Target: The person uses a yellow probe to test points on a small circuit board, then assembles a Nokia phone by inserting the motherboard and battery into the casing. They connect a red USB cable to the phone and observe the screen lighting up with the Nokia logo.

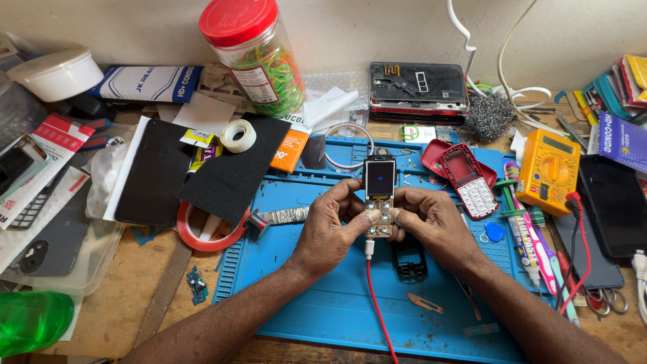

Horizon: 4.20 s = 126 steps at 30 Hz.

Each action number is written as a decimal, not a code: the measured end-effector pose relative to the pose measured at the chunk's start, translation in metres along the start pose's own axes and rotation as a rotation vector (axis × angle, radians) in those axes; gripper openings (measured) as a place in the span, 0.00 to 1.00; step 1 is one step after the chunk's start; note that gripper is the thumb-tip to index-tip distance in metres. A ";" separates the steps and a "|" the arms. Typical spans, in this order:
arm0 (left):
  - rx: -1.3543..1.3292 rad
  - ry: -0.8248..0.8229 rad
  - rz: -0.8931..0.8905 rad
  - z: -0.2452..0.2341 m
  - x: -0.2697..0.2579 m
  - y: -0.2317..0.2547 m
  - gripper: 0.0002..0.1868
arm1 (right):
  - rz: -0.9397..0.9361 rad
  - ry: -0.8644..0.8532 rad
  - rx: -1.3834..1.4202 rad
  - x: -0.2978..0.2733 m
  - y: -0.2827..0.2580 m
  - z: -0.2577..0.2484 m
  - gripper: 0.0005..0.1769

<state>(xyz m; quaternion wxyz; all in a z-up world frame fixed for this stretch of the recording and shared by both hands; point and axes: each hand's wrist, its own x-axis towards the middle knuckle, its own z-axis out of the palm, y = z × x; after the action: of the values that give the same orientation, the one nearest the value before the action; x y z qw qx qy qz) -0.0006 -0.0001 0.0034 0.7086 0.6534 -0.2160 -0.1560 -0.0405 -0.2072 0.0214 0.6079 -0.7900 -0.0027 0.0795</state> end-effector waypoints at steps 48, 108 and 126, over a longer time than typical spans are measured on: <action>0.028 0.000 -0.007 -0.001 0.000 0.001 0.21 | -0.009 -0.020 0.013 0.000 0.000 0.000 0.09; 0.970 -0.162 -0.182 -0.048 0.020 0.052 0.47 | 0.122 0.142 0.618 0.008 -0.008 -0.034 0.25; 0.410 -0.277 0.359 -0.010 -0.005 0.032 0.07 | -0.276 0.306 -0.433 -0.012 -0.038 -0.051 0.12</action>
<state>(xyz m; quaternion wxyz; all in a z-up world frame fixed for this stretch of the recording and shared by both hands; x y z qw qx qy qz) -0.0018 0.0143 0.0344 0.5420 0.7065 -0.4499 -0.0691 -0.0422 -0.2478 0.0720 0.4237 -0.8963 -0.0354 -0.1262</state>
